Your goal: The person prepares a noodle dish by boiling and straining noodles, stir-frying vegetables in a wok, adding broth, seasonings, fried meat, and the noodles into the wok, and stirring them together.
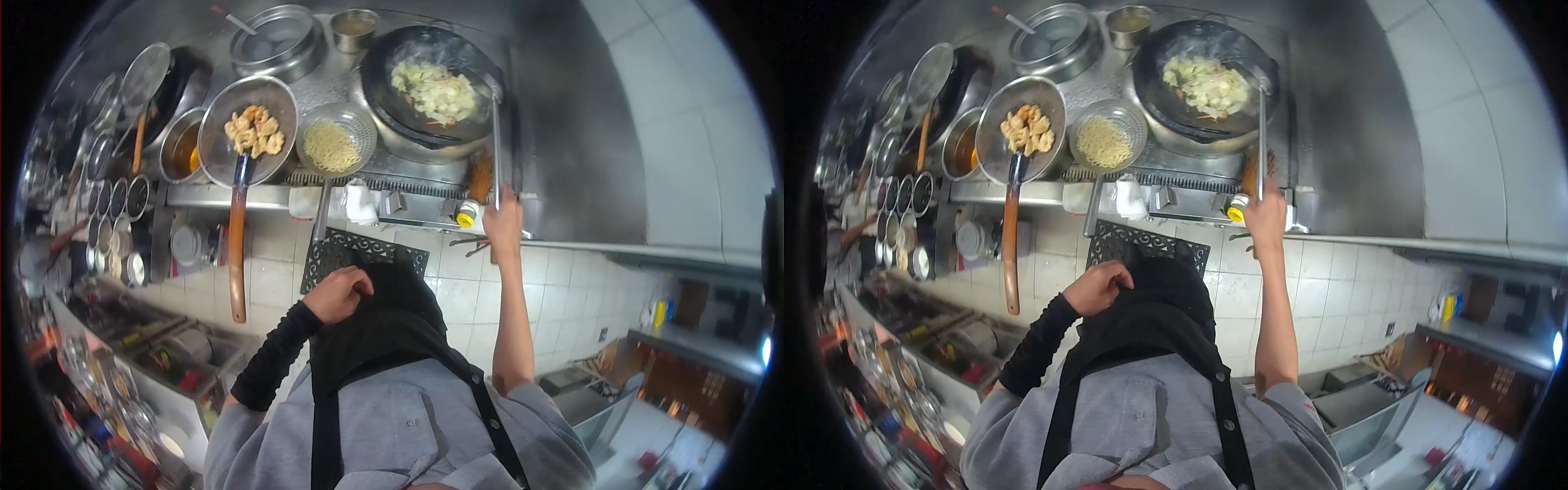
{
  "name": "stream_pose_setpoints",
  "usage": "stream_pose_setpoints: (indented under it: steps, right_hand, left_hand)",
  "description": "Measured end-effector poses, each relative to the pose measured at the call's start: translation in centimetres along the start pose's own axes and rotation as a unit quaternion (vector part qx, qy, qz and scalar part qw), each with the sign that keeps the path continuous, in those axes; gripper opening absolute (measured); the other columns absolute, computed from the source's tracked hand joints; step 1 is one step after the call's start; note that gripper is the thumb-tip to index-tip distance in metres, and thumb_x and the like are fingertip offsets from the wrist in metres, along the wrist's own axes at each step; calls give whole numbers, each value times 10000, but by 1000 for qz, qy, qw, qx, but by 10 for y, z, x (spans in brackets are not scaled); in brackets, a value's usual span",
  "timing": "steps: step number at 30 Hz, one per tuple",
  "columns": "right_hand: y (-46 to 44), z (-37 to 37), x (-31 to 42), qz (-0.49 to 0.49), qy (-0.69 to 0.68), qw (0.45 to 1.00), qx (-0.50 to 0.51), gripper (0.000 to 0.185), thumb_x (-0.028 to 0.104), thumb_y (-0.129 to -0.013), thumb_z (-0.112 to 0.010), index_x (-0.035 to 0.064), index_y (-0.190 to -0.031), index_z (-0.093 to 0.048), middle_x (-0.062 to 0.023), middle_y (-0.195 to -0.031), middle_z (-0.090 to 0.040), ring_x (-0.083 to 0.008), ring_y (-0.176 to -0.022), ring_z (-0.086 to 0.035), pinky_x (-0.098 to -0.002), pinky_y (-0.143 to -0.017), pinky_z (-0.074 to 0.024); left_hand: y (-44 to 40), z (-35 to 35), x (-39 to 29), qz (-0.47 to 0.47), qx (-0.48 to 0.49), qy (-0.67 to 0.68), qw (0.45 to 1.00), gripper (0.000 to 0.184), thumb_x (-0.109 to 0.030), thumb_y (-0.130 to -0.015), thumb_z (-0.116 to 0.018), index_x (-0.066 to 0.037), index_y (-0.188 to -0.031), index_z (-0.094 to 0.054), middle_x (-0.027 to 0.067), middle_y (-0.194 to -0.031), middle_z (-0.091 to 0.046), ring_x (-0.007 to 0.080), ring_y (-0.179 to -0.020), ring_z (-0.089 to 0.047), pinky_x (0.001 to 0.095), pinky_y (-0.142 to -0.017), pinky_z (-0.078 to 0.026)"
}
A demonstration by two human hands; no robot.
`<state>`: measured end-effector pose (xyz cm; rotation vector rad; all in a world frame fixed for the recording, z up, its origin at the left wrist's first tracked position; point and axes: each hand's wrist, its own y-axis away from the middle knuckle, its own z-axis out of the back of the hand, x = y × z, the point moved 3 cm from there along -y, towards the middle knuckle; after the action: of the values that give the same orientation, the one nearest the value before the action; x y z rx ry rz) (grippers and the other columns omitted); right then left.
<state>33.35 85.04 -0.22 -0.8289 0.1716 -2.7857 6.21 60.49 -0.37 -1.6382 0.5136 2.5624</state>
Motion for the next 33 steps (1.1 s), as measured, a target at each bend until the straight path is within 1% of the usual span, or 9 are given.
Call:
stream_pose_setpoints:
  steps: [5,14,19,22,24,25,28,31,33]
  right_hand:
    - [14,-7,-57,6,-58,997,55,287,-23,-837,-602,-63,-1116,-548,-293,-817,-644,-477,-777,-659,-499,-695,-501]
    - [-42,23,-31,-76,-248,961,100,316,78,-937,-664,-83,-1201,-595,-108,-733,-598,-162,-523,-552,-337,-436,-428]
    - [-72,46,-19,-183,-665,672,271,223,79,-977,-609,-25,-1175,-609,-16,-686,-510,-69,-444,-426,-258,-372,-333]
    - [-60,-7,-6,-69,-252,953,152,100,55,-987,-553,-9,-1063,-564,-13,-696,-470,-60,-435,-355,-246,-365,-307]
    - [-41,-39,29,-212,-603,742,201,82,23,-987,-494,45,-910,-478,-1,-689,-407,-70,-437,-316,-241,-360,-303]
    - [-29,-52,40,-281,-788,468,285,123,4,-983,-465,56,-878,-427,-8,-688,-374,-78,-446,-329,-226,-359,-314]
    - [18,-45,130,-234,-885,206,347,127,24,-1010,-449,30,-887,-419,-36,-744,-402,-72,-442,-348,-209,-343,-355]
    - [58,-54,226,-228,-857,211,411,75,34,-1031,-449,-35,-1015,-474,-39,-776,-395,-63,-447,-355,-210,-344,-372]
    - [78,-66,284,-212,-801,349,438,161,40,-1035,-462,-60,-1158,-486,-37,-802,-414,-59,-456,-358,-205,-348,-361]
  left_hand:
    - [47,-28,-6,106,-49,-10,993,357,111,-748,-504,-12,-1038,-671,152,-1011,-684,308,-997,-675,405,-890,-546]
    - [91,-59,-31,157,-81,-94,980,363,86,-747,-509,-10,-1059,-668,170,-1029,-673,331,-1001,-661,428,-887,-546]
    - [101,-82,-2,176,-74,-8,982,361,42,-814,-539,-9,-1150,-660,172,-1100,-668,322,-1027,-676,421,-909,-550]
    - [95,-79,25,152,-132,56,978,375,40,-832,-539,-3,-1187,-651,174,-1126,-670,311,-1068,-680,405,-943,-548]
    - [100,-65,34,104,-197,73,972,381,46,-841,-529,-4,-1201,-646,170,-1145,-674,304,-1100,-677,392,-972,-541]
    - [106,-56,39,92,-231,81,965,385,53,-843,-520,-7,-1202,-646,167,-1152,-676,301,-1105,-676,388,-978,-539]
    - [148,-24,40,72,-316,117,939,401,74,-846,-495,-18,-1205,-647,158,-1166,-681,286,-1106,-679,374,-984,-534]
    - [202,3,62,84,-370,160,911,399,72,-842,-492,-24,-1193,-653,160,-1163,-680,281,-1092,-676,370,-963,-534]
    - [241,15,85,100,-402,189,890,365,39,-839,-514,-21,-1168,-660,173,-1156,-666,304,-1097,-656,382,-943,-533]
